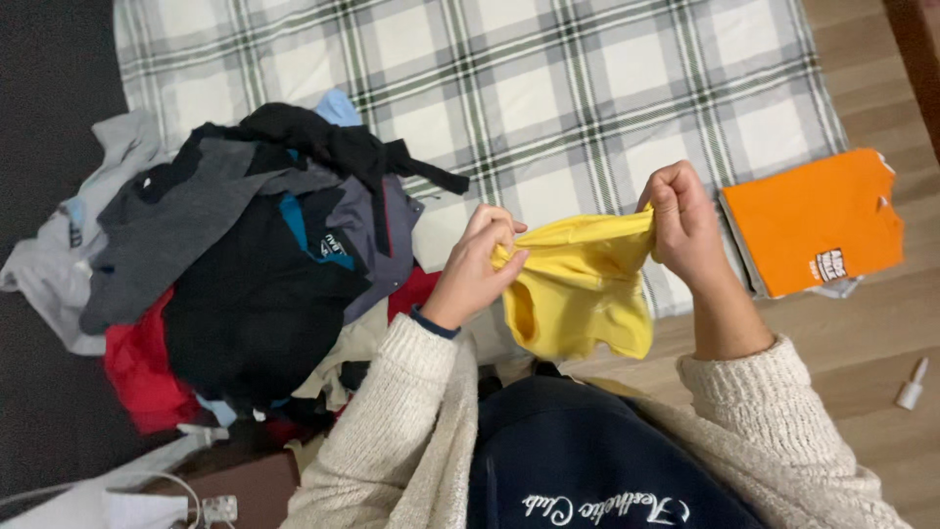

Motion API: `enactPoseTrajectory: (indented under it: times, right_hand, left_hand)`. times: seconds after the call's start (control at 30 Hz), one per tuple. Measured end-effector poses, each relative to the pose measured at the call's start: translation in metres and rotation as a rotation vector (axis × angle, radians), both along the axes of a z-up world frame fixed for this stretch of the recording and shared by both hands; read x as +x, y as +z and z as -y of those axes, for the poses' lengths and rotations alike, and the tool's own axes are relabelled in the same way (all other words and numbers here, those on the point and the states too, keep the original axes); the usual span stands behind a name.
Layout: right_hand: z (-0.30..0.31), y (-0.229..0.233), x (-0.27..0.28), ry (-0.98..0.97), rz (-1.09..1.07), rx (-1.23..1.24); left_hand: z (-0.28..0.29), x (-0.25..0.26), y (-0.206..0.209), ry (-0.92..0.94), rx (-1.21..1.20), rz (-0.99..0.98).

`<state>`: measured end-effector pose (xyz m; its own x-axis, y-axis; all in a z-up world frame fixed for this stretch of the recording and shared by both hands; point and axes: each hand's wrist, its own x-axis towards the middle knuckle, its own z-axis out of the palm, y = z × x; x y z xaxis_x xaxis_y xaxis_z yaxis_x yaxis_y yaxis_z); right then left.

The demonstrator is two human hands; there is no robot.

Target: The person picks up several shirts one by one from a pile on the bed, spreads each one out on the bed surface, and folds them into flat rectangles before stacking them together.

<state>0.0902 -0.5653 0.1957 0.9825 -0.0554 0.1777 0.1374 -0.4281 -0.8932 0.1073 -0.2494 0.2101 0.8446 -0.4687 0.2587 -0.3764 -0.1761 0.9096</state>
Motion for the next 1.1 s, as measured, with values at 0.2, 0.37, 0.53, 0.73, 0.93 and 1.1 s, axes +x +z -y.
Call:
enactPoseTrajectory:
  times: [0.2,0.37,0.53,0.73,0.93,1.1]
  right_hand:
    - [0.026,0.016,-0.013,-0.113,0.060,0.123]
    - [0.053,-0.002,-0.039,-0.185,0.088,0.215]
    - [0.047,0.028,-0.065,-0.343,0.070,0.193]
    - [0.053,0.020,-0.079,-0.487,-0.010,-0.080]
    - [-0.011,0.051,-0.084,0.046,0.148,-0.053]
    - [-0.001,0.026,-0.081,0.106,0.105,0.012]
  left_hand:
    - [0.025,0.006,-0.010,-0.061,0.198,-0.343]
    - [0.034,0.016,-0.054,-0.091,0.182,-0.276]
    - [0.040,0.018,-0.045,-0.183,0.099,-0.323]
    - [0.069,0.006,-0.027,-0.328,-0.102,-0.380]
    - [0.102,-0.006,0.022,-0.455,-0.182,-0.256]
    - [0.106,0.000,0.026,-0.489,-0.130,-0.185]
